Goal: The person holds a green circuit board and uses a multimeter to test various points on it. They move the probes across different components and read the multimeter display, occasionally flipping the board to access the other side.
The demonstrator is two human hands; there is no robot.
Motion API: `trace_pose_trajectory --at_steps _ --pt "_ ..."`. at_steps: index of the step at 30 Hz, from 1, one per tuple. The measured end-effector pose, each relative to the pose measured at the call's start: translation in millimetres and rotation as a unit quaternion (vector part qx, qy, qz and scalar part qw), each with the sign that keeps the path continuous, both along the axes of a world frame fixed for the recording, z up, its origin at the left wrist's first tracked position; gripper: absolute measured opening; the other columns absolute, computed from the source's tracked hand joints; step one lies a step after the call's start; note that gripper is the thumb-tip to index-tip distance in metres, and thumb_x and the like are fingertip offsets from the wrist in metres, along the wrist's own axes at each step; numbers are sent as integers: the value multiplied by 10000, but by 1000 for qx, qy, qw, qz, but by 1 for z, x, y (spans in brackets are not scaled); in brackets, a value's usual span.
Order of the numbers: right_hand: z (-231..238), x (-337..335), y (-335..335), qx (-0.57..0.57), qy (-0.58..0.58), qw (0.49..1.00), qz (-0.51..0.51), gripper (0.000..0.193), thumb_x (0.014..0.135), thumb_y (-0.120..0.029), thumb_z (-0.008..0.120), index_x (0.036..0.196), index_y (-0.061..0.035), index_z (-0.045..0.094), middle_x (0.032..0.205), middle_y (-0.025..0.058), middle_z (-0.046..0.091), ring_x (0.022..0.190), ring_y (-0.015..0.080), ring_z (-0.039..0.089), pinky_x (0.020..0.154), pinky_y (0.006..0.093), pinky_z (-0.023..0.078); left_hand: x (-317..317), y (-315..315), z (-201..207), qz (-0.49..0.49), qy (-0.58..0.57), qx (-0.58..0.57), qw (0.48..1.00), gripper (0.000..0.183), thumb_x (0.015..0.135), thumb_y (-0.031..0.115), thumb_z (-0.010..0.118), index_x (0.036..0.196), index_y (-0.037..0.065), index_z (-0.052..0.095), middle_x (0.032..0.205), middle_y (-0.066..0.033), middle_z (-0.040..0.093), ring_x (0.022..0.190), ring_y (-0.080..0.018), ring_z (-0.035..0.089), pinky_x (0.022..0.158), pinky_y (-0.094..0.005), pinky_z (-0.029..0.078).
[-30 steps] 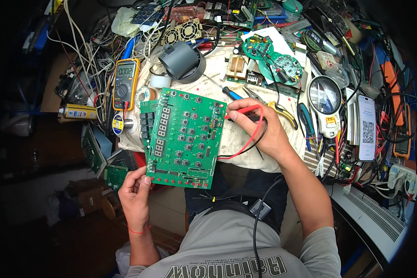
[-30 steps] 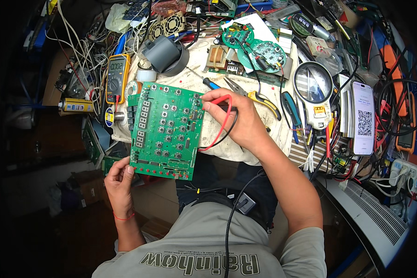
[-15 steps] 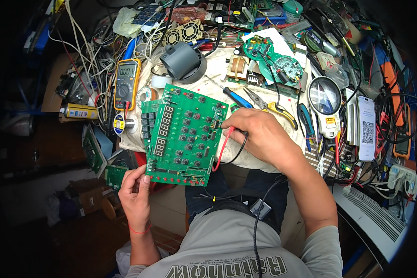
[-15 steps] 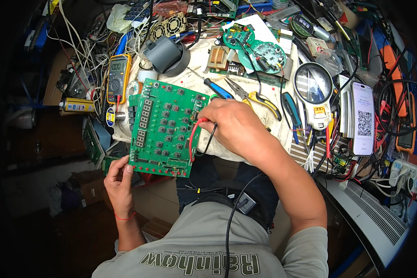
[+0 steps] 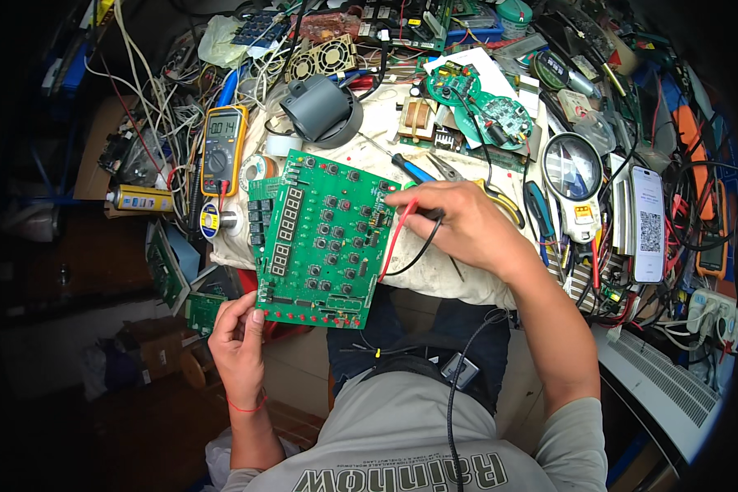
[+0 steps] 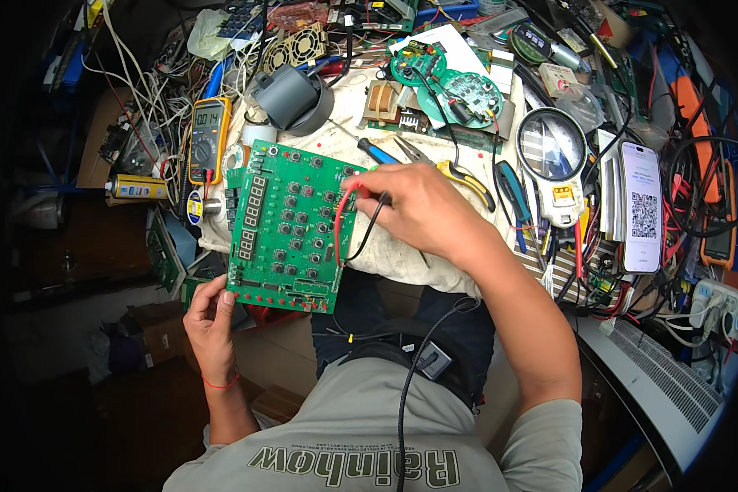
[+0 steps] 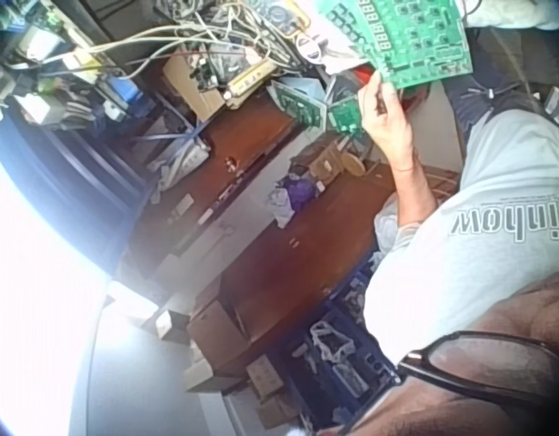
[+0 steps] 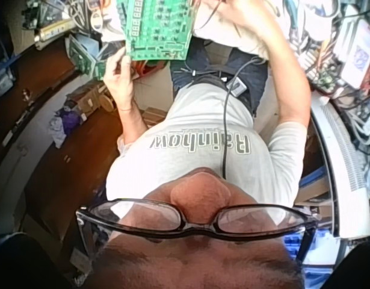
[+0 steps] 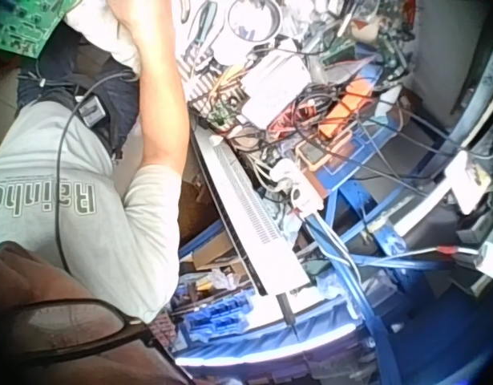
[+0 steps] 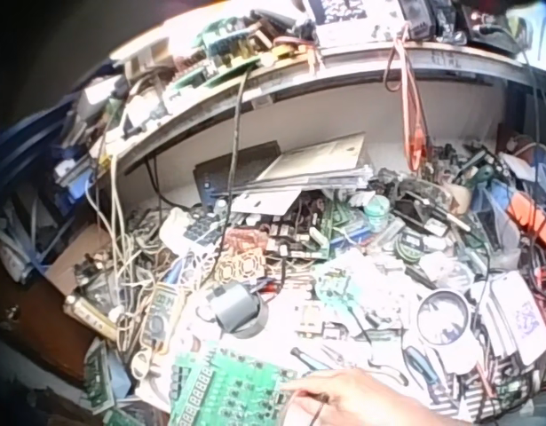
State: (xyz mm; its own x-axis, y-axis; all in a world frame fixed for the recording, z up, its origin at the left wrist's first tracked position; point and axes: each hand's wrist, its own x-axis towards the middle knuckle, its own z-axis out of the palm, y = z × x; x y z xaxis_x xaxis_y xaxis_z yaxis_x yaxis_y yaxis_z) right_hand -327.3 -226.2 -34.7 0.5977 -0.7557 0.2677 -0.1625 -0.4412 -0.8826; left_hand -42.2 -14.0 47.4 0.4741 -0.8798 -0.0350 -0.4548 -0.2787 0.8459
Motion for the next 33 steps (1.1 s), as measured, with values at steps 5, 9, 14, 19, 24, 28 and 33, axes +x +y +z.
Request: trace_pose_trajectory --at_steps 5,9,14,19,24,28,33 --pt "1 -5 -2 157 -41 986 -42 256 977 -144 739 1213 -47 767 1027 126 795 829 210 753 777 343 577 0 0 1 5 4 7 1000 250 1023 52 700 1252 -45 717 1044 0 603 928 -66 550 831 -207 435" --pt "0 -8 -9 119 -71 987 -77 282 991 -188 741 1217 -20 762 1116 128 805 896 179 773 825 324 583 1 0 1 9 5 12 1000 249 1023 48 698 1252 -48 716 1041 3 604 917 -62 552 806 -204 440" --pt "-5 0 -6 173 -81 981 -47 305 990 -207 744 1227 -16 761 1184 151 792 1034 233 771 939 348 576 4 -1 0 16 18 17 1000 256 1019 37 699 1258 -52 711 1034 5 599 910 -58 555 784 -207 453" --pt "-10 5 -2 200 -107 973 -30 324 997 -193 751 1268 -16 743 1140 147 797 1010 203 764 928 336 575 6 0 -2 12 26 13 1000 258 1020 36 697 1263 -52 708 1039 0 601 916 -62 567 785 -208 460" --pt "-15 9 -3 153 -103 983 -8 252 991 -132 748 1203 4 735 1137 152 797 983 224 780 893 340 603 5 -1 -2 23 22 15 999 257 1018 42 705 1261 -42 714 1040 -1 603 915 -66 567 789 -213 465" --pt "-19 12 -4 126 -126 984 -13 132 982 -89 745 1013 34 706 1190 155 789 985 254 797 873 361 631 5 -1 -3 26 31 14 999 253 1013 43 711 1254 -34 721 1039 -3 609 904 -68 564 782 -214 463" --pt "-21 11 -4 123 -126 984 9 183 978 -82 747 1131 13 715 1162 170 792 1025 257 791 900 355 625 5 -2 -2 22 15 16 1000 249 1011 45 715 1246 -36 724 1034 -6 614 899 -70 561 771 -215 452"
